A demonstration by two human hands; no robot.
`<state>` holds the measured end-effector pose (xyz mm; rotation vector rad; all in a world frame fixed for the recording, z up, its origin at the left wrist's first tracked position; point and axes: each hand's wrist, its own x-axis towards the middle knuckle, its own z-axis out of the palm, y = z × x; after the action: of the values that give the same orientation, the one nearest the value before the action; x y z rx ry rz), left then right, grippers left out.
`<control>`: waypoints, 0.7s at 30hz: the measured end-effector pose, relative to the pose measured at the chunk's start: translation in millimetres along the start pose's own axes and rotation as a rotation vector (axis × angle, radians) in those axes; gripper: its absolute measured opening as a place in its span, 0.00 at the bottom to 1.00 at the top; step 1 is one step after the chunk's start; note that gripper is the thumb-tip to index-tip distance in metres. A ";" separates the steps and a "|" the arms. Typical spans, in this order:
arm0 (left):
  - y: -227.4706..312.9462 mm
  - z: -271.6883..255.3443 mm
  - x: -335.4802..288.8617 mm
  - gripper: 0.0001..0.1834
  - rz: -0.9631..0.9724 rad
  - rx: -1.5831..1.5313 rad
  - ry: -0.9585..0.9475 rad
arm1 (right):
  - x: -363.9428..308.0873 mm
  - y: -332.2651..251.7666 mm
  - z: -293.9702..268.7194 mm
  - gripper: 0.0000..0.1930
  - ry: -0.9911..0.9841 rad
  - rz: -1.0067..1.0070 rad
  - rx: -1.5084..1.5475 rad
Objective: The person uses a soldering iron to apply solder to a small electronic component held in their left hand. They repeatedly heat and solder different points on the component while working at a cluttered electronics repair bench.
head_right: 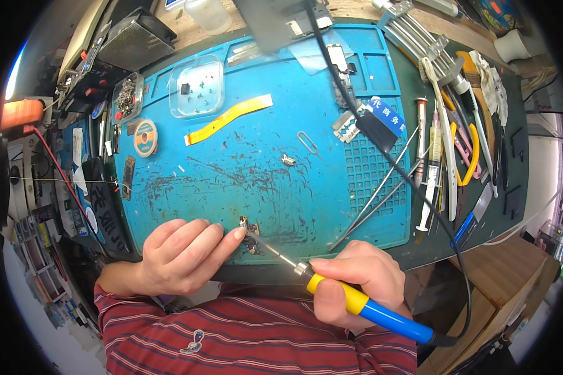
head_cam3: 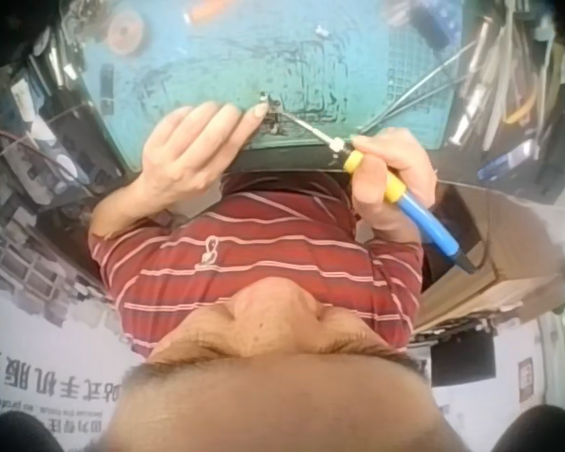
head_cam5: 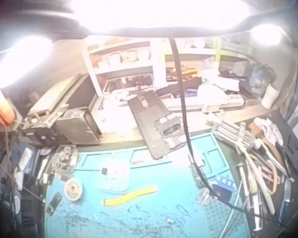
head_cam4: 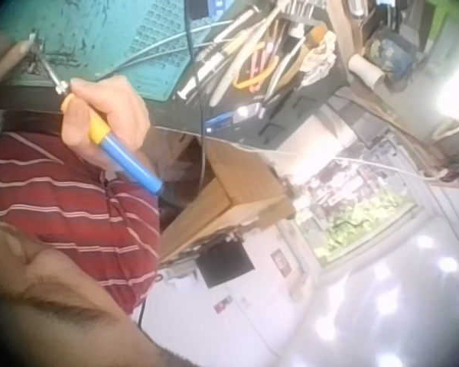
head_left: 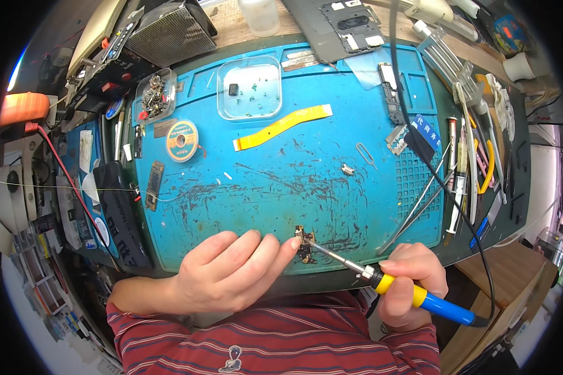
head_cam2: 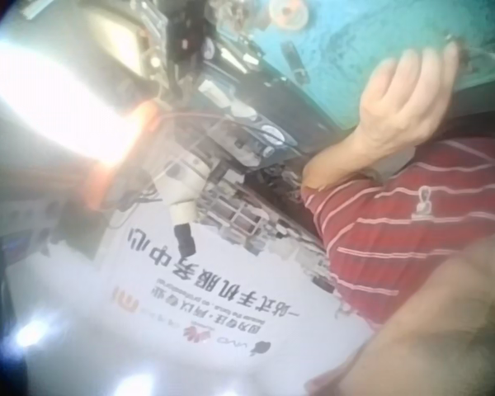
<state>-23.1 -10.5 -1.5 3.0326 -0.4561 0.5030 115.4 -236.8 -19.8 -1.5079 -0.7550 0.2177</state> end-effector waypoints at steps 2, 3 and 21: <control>-0.3 0.2 0.7 0.15 0.004 0.003 -0.001 | -1.1 2.4 -1.1 0.10 0.003 -0.009 0.020; -0.4 0.2 1.1 0.15 0.005 -0.002 -0.004 | -1.5 2.9 -1.7 0.10 0.006 -0.014 0.029; -0.3 -0.5 0.6 0.16 -0.016 -0.028 -0.011 | 2.7 -2.8 0.2 0.08 0.027 0.101 0.054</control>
<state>-22.7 -10.3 -0.9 3.0117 -0.4357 0.4753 116.5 -235.3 -16.3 -1.4961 -0.6467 0.2906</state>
